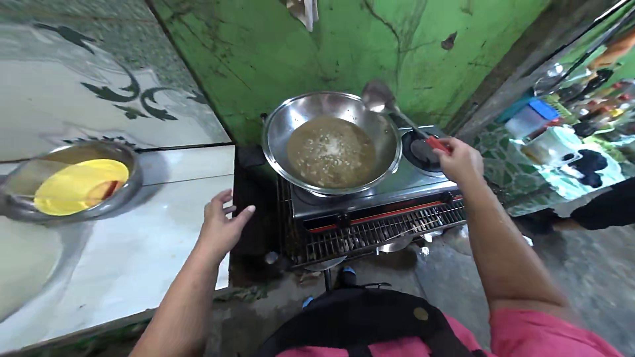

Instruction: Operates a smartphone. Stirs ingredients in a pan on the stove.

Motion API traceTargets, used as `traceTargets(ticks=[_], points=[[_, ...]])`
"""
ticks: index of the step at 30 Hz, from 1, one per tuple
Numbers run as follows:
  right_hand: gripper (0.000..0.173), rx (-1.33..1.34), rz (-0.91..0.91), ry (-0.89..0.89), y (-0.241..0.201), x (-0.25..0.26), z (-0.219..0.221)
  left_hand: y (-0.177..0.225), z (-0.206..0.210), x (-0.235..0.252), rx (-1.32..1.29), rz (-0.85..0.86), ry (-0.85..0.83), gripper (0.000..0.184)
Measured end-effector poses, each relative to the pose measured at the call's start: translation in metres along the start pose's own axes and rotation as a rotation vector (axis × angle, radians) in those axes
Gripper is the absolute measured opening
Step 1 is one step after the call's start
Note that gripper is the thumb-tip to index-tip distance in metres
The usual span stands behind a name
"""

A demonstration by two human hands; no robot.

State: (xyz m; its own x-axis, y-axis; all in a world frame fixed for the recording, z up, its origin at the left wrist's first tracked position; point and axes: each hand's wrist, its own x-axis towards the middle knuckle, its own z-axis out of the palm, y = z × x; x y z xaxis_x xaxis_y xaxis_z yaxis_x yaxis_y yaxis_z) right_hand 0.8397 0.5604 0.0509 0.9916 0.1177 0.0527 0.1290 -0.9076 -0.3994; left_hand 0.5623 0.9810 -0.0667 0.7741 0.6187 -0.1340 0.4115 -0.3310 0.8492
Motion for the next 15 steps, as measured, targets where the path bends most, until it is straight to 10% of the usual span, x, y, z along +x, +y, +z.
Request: traceTargets(ticks=[15], points=[[0.037,-0.410,-0.267,-0.356,-0.097,0.071,0.066,0.039,0.014,0.061,-0.264,-0.155,-0.009,0.059]])
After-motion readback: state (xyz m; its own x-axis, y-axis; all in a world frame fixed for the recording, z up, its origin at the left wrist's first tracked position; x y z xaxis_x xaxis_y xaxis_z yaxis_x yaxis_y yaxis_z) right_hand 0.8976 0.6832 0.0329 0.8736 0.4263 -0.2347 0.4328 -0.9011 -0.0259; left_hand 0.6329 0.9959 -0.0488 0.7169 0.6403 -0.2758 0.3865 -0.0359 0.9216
